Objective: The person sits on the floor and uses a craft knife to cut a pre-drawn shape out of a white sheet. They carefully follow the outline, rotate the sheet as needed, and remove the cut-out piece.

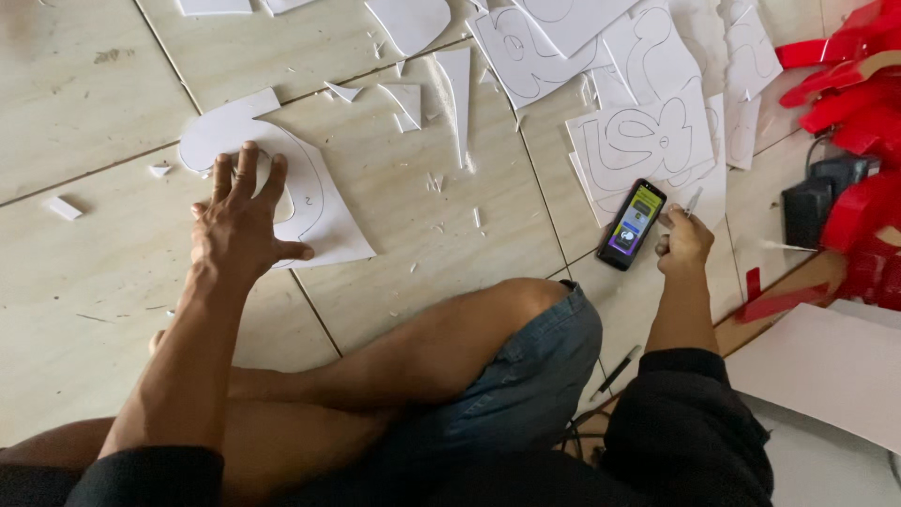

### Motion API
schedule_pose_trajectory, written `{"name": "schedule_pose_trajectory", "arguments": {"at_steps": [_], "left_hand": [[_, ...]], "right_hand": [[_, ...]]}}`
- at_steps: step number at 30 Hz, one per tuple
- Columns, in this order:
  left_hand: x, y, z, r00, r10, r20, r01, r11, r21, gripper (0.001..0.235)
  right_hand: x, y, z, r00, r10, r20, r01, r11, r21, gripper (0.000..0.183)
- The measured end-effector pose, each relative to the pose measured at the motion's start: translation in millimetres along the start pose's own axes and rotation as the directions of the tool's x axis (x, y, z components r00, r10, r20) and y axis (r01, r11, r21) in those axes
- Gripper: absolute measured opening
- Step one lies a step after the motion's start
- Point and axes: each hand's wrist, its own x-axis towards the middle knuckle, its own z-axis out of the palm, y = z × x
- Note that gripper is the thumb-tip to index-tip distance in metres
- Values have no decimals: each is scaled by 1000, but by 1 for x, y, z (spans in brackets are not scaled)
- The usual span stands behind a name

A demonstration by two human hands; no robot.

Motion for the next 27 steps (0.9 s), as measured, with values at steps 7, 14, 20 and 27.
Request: {"name": "schedule_pose_trajectory", "arguments": {"at_steps": [7, 14, 20, 27], "left_hand": [[4, -1, 4, 999, -22, 30, 23, 998, -51, 127], [6, -1, 5, 998, -34, 58, 35, 999, -28, 130], [4, 1, 0, 998, -33, 46, 35, 999, -38, 128], [8, -6, 13, 999, 40, 1, -40, 999, -9, 135]], "right_hand": [[10, 6, 12, 1000, 7, -8, -8, 1000, -22, 28], [25, 14, 15, 999, 14, -37, -16, 999, -49, 28], [33, 23, 16, 999, 12, -41, -14, 998, -63, 28], [-74, -83, 4, 965, 123, -231, -42, 944, 326, 24]]}}
